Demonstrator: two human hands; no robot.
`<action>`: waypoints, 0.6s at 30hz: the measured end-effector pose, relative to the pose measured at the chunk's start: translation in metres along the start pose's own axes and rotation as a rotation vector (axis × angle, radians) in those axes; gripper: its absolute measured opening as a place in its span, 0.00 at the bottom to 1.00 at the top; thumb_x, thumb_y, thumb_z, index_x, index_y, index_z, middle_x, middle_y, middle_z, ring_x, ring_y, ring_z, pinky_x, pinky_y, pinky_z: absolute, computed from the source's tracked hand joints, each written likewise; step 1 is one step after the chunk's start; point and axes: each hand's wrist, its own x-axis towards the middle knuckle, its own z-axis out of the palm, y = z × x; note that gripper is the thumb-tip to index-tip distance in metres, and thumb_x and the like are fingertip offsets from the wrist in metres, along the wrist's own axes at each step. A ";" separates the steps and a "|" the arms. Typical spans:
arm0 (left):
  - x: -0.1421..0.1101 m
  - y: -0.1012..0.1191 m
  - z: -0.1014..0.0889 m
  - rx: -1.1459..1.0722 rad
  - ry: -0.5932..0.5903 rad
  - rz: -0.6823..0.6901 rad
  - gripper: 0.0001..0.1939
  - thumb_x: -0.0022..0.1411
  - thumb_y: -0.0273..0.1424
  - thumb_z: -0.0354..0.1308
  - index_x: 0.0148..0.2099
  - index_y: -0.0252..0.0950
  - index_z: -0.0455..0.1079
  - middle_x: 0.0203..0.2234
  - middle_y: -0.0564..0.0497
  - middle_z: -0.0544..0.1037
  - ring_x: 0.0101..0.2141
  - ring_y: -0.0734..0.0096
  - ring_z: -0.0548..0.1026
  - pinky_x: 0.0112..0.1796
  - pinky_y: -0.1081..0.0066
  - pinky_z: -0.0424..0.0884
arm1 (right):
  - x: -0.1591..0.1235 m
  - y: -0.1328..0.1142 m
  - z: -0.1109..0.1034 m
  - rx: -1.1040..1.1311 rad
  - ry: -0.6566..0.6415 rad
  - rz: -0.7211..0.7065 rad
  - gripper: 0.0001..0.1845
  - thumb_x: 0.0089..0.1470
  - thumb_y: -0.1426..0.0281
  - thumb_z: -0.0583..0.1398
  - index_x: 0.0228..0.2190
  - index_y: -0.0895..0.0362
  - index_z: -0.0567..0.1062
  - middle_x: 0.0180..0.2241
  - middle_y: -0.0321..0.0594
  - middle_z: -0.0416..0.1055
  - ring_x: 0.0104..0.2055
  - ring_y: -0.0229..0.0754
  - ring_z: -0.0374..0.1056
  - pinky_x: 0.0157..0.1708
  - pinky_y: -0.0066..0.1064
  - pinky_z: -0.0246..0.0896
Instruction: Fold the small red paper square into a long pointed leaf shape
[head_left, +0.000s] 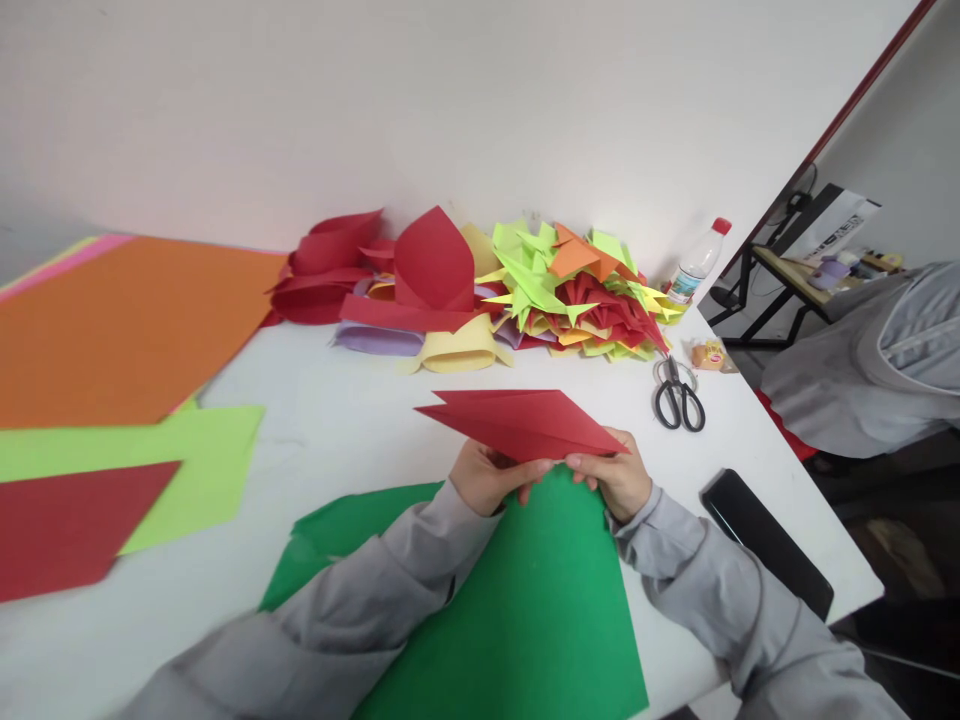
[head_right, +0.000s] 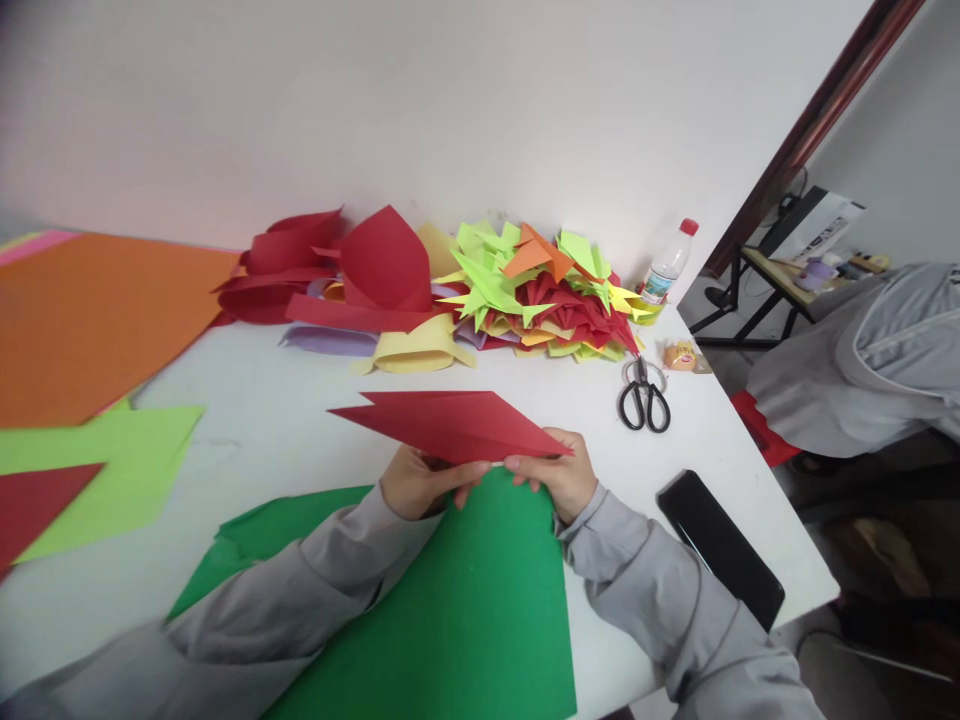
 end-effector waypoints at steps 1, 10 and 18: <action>0.001 -0.001 -0.002 -0.013 0.003 -0.028 0.14 0.40 0.34 0.69 0.18 0.33 0.68 0.09 0.55 0.69 0.10 0.77 0.64 0.12 0.75 0.59 | 0.001 0.001 -0.001 0.028 0.025 0.015 0.14 0.31 0.67 0.71 0.17 0.59 0.71 0.11 0.30 0.65 0.11 0.28 0.51 0.11 0.22 0.41; 0.003 0.001 -0.004 -0.146 0.014 -0.079 0.17 0.40 0.31 0.69 0.13 0.33 0.63 0.04 0.58 0.62 0.07 0.82 0.56 0.11 0.77 0.51 | 0.008 0.001 -0.006 0.341 -0.019 0.013 0.28 0.30 0.70 0.71 0.13 0.56 0.55 0.07 0.21 0.51 0.11 0.25 0.42 0.14 0.22 0.33; 0.005 0.001 -0.006 -0.233 0.028 -0.066 0.17 0.38 0.32 0.71 0.17 0.33 0.63 0.03 0.61 0.60 0.07 0.85 0.54 0.11 0.79 0.47 | 0.011 0.002 -0.011 0.390 -0.103 0.016 0.25 0.35 0.67 0.71 0.14 0.56 0.58 0.06 0.22 0.53 0.10 0.24 0.40 0.14 0.22 0.34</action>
